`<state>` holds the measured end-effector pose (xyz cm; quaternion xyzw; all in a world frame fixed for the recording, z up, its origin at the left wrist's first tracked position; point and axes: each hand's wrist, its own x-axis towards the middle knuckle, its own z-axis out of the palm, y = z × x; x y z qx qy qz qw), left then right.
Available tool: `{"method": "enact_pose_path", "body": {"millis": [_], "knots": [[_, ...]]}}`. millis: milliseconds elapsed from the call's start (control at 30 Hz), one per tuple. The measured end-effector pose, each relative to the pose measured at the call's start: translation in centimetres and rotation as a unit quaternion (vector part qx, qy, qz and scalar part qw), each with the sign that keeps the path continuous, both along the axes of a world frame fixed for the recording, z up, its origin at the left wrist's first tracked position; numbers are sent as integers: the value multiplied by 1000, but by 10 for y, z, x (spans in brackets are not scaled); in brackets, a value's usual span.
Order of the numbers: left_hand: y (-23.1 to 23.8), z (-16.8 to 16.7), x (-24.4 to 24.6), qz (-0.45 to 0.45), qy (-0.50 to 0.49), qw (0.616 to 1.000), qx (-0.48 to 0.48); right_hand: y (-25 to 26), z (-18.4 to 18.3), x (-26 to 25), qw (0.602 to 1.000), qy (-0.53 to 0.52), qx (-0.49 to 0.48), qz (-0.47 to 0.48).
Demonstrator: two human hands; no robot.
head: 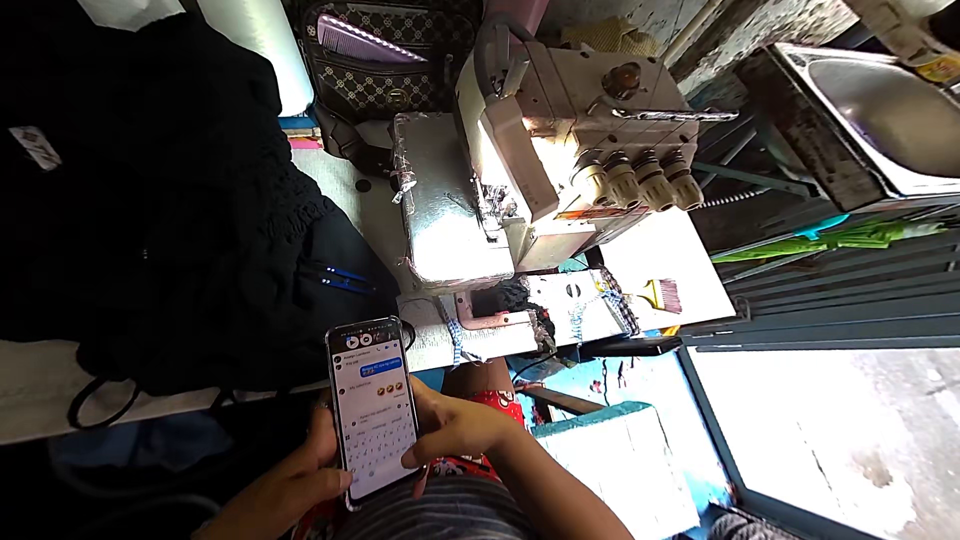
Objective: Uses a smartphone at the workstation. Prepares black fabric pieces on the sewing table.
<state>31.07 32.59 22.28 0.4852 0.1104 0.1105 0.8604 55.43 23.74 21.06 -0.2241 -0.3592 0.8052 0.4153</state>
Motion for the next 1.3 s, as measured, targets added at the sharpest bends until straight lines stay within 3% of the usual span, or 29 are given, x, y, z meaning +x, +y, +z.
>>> {"method": "enact_pose_path", "body": {"millis": [233,567,1100,1300], "knots": [[-3,3,2,13,4,1000,10,0,1,-1,1000,-12,-2,-8],[-6,7,0,17,71,994,76,3,11,-16,988,-101,-4,-116],[-2,1,1,28,40,999,1,1,3,-1,999,-3,-30,-11],[-2,5,4,24,31,999,-9,4,4,-2,996,-14,-84,-36]]}}
